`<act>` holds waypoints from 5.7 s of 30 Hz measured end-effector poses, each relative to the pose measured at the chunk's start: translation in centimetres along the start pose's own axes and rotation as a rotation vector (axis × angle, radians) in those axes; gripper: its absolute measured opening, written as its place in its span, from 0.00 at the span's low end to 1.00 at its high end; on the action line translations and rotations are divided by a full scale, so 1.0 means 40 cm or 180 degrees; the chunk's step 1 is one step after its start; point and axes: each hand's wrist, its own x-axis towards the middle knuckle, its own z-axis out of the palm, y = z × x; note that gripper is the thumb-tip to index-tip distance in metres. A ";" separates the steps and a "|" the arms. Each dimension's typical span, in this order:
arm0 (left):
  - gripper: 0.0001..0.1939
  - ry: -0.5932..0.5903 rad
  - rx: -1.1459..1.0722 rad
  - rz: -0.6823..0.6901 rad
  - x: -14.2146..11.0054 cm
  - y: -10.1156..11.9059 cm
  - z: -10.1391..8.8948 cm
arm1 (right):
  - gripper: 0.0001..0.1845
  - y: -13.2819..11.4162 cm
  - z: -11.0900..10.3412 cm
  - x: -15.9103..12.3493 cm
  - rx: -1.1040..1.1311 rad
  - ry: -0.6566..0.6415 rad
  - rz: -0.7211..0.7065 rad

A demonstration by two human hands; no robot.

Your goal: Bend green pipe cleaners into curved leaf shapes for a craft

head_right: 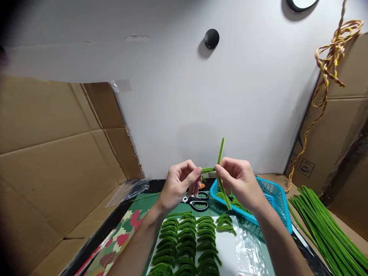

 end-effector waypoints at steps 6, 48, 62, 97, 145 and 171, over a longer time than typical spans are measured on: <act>0.17 -0.0131 0.0003 -0.0119 0.002 0.000 0.016 | 0.23 -0.010 0.005 -0.002 -0.0265 -0.0397 0.0058; 0.20 0.0298 0.0022 -0.0186 0.012 -0.020 0.007 | 0.18 -0.005 0.006 -0.001 -0.0660 0.0173 -0.0284; 0.19 0.0683 0.0236 -0.0317 0.017 -0.013 -0.006 | 0.21 0.000 0.000 0.011 -0.1307 0.0209 -0.0323; 0.28 -0.0383 -0.0025 0.0018 -0.002 -0.028 0.038 | 0.17 0.002 0.009 0.028 0.1117 0.0547 0.0125; 0.15 0.0581 -0.0105 0.0396 0.009 -0.042 0.045 | 0.10 0.002 0.019 0.003 -0.1075 -0.0288 -0.0577; 0.15 -0.0590 0.0117 -0.0259 0.006 -0.036 0.043 | 0.13 0.005 -0.065 -0.001 -0.1397 -0.0391 -0.0320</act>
